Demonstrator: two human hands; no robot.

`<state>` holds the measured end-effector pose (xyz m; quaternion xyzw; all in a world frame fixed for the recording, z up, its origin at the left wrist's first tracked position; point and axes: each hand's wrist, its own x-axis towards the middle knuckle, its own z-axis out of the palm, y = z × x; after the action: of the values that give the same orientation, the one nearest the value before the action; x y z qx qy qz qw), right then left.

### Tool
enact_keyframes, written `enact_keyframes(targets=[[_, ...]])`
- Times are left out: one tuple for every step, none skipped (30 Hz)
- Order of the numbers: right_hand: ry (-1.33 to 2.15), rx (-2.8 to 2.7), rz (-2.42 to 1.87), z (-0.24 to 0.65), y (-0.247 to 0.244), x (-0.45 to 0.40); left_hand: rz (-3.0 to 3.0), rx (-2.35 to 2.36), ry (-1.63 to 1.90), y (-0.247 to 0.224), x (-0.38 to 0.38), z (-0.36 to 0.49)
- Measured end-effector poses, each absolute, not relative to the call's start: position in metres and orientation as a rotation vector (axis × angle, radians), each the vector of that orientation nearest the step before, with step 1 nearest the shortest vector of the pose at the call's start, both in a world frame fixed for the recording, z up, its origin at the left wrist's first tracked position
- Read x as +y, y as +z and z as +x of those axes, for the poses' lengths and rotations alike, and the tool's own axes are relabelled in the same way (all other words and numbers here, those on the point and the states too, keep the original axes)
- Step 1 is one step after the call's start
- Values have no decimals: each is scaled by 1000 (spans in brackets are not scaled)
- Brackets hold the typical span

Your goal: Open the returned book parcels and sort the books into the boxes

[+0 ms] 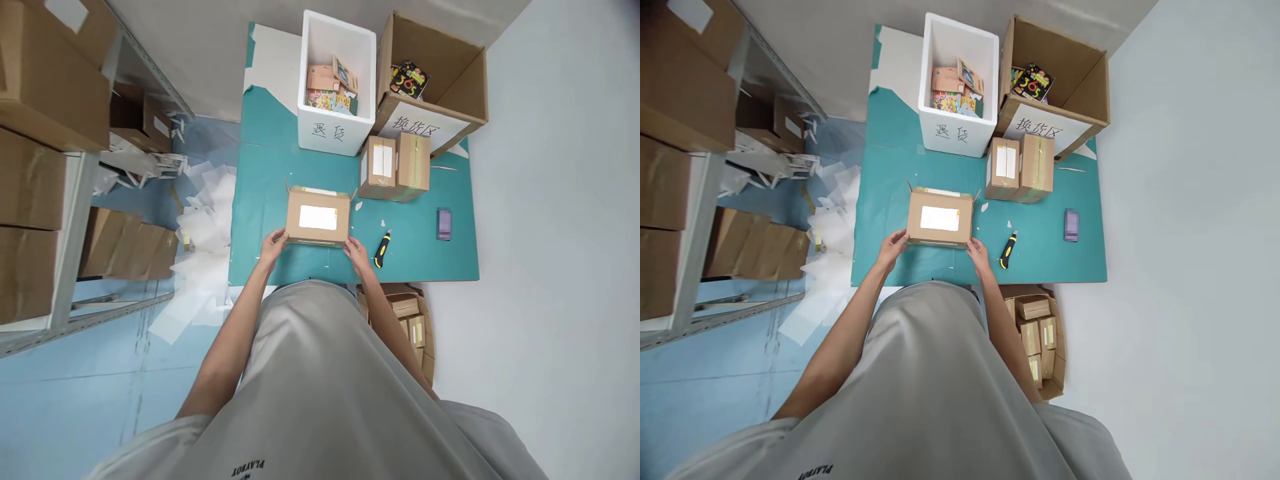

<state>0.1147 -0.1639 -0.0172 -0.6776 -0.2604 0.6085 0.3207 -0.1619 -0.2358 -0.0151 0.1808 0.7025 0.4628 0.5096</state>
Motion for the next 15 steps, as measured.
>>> enact_keyframes(targets=[[1588, -690, -1781, 114, -20, -164, 401, 1715, 1087, -17, -234, -163], [1573, -690, -1789, 114, -22, -165, 377, 1732, 1050, -19, -233, -164], [1561, -687, -1800, 114, -23, -165, 364, 1741, 1010, -21, -232, -166], [1557, -684, -1810, 114, -25, -166, 355, 1741, 971, -22, -231, -168], [1560, -680, -1820, 114, -26, -166, 345, 1734, 937, -23, -230, -170], [1570, -675, -1826, 114, -27, -167, 335, 1715, 910, -24, -230, -171], [1581, -671, -1829, 114, -27, -167, 326, 1688, 891, -25, -230, -173], [1591, -672, -1830, 114, -28, -168, 317, 1654, 874, -26, -230, -173], [1606, -661, -1823, 115, -27, -168, 307, 1618, 864, -26, -230, -174], [1627, -639, -1811, 115, -27, -168, 296, 1582, 862, -27, -230, -174], [1647, -616, -1798, 116, -26, -168, 284, 1546, 866, -27, -229, -174], [1679, -578, -1775, 117, -25, -168, 268, 1512, 876, -27, -228, -173], [1730, -518, -1733, 118, -23, -168, 250, 1477, 891, -28, -228, -172], [1799, -434, -1672, 119, -22, -168, 232, 1444, 907, -28, -227, -171], [1870, -338, -1593, 118, -21, -168, 222, 1414, 925, -29, -226, -168]])
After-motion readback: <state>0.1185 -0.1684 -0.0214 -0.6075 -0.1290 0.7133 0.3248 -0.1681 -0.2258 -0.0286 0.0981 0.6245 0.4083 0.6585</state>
